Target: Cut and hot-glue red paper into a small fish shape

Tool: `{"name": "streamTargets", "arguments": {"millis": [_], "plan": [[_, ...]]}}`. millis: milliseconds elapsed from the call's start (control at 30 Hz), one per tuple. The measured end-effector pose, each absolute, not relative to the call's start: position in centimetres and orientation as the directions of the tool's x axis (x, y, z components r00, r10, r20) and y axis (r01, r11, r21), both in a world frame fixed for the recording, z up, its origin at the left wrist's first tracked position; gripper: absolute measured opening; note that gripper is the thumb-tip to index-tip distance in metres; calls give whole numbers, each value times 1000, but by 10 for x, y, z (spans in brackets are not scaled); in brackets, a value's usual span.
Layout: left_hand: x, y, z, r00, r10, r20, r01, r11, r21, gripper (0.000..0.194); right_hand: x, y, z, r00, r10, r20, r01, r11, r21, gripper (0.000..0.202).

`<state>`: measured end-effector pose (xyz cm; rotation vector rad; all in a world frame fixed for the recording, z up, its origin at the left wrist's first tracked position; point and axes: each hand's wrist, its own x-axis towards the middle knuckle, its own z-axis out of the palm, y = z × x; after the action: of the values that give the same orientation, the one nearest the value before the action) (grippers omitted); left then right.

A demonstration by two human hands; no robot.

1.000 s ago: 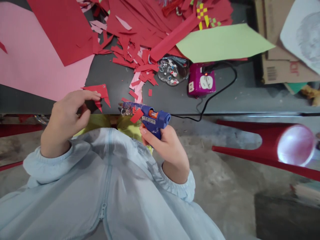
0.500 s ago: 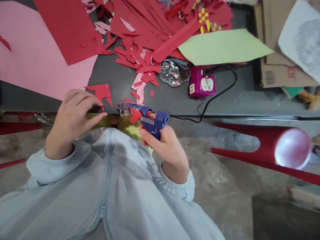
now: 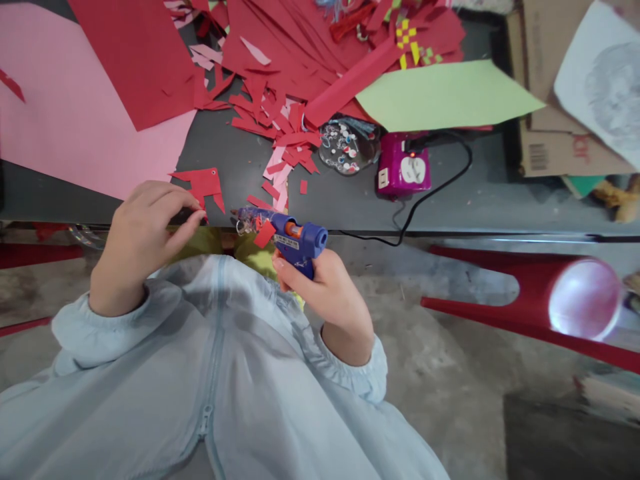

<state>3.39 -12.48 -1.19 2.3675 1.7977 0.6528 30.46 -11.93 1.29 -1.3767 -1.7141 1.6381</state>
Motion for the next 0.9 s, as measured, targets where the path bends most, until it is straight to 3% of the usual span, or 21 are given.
{"name": "streamTargets", "arguments": {"millis": [300,600,900], "plan": [[34,-117,-8,47,974,221,914,-132,384,19,282,-115,15,-501,797,-338,492,-60,-869,30],[28,-111,-9,-11,978,207,796,-117,595,10,268,-112,12,-509,789,-344,568,7,-823,30],[30,-112,-5,-33,983,180,781,-87,618,11,262,-111,14,-492,799,-347,646,67,-761,33]]}}
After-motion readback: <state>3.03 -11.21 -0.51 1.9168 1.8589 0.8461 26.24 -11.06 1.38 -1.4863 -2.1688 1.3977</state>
